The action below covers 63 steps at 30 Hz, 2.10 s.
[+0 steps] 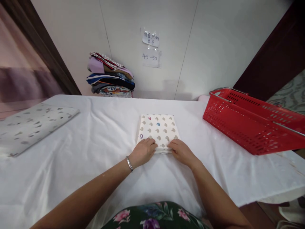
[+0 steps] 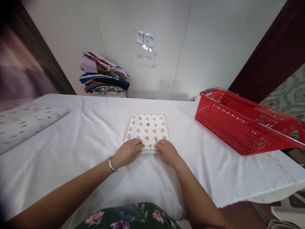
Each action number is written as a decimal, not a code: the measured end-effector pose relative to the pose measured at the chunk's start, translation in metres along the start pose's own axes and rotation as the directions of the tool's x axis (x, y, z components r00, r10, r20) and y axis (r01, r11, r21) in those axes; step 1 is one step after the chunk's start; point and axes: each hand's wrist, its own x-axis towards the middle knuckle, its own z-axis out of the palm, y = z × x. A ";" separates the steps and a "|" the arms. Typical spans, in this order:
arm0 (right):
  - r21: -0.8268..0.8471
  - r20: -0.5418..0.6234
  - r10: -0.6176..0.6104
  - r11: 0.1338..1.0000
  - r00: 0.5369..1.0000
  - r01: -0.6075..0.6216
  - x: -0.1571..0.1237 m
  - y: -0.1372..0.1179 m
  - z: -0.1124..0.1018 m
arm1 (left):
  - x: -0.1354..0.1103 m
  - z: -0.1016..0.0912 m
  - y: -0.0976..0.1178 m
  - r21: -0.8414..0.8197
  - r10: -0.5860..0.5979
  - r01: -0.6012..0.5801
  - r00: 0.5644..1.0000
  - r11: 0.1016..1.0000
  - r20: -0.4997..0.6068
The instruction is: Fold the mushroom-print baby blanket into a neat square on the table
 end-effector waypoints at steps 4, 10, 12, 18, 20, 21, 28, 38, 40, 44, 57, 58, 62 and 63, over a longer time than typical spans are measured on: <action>-0.018 -0.010 -0.016 1.000 1.000 0.016 0.000 0.001 0.000 | 0.002 0.000 0.000 0.071 0.010 -0.011 1.000 0.997 0.022; -0.028 -0.045 -0.013 1.000 0.999 0.012 -0.002 -0.001 -0.003 | -0.003 0.007 -0.001 0.107 0.033 -0.027 0.998 0.994 -0.056; -0.022 0.002 -0.006 1.000 1.000 0.006 -0.002 -0.003 -0.004 | -0.006 0.008 0.000 0.111 0.028 -0.023 0.998 0.994 -0.048; -0.001 0.056 0.005 1.000 0.998 -0.005 -0.002 -0.007 -0.006 | -0.009 0.003 0.003 0.041 0.025 -0.024 1.000 0.999 -0.018; 0.003 0.058 0.006 1.000 0.998 -0.006 -0.002 -0.008 -0.007 | -0.009 0.001 0.002 0.033 0.025 -0.025 0.999 0.999 -0.022; 0.003 0.058 0.009 1.000 0.998 -0.009 -0.002 -0.008 -0.008 | -0.008 0.001 0.002 0.034 0.024 -0.024 0.999 0.999 -0.024; 0.001 0.060 0.009 1.000 0.998 -0.010 -0.002 -0.009 -0.008 | -0.007 0.006 -0.001 0.031 0.021 -0.019 0.998 0.999 -0.063; 0.148 0.037 0.002 0.989 0.999 -0.008 -0.005 -0.005 -0.013 | -0.006 0.012 -0.004 0.051 0.009 -0.004 0.995 0.999 -0.101; 0.136 0.038 -0.003 0.991 0.999 -0.002 -0.004 -0.006 -0.013 | -0.006 0.014 -0.004 0.050 -0.007 0.013 0.993 0.999 -0.119; 0.043 0.035 0.002 0.999 0.999 -0.003 -0.002 -0.007 -0.010 | -0.005 0.015 -0.003 0.033 -0.019 0.024 0.989 0.999 -0.145; -0.149 -0.082 0.050 0.987 0.995 -0.062 -0.002 -0.002 0.000 | -0.013 0.021 -0.003 0.146 0.042 -0.017 0.985 0.989 -0.170; -0.156 -0.050 0.056 0.986 0.997 -0.063 -0.001 -0.002 0.001 | -0.013 0.021 -0.002 0.159 0.051 -0.027 0.988 0.987 -0.148; -0.168 0.036 0.071 0.984 0.997 -0.064 -0.001 -0.004 0.001 | -0.015 0.020 0.000 0.158 0.057 -0.037 0.991 0.987 -0.120; -0.165 0.038 0.073 0.984 0.997 -0.065 -0.001 -0.004 0.000 | -0.015 0.019 0.000 0.147 0.058 -0.040 0.990 0.988 -0.125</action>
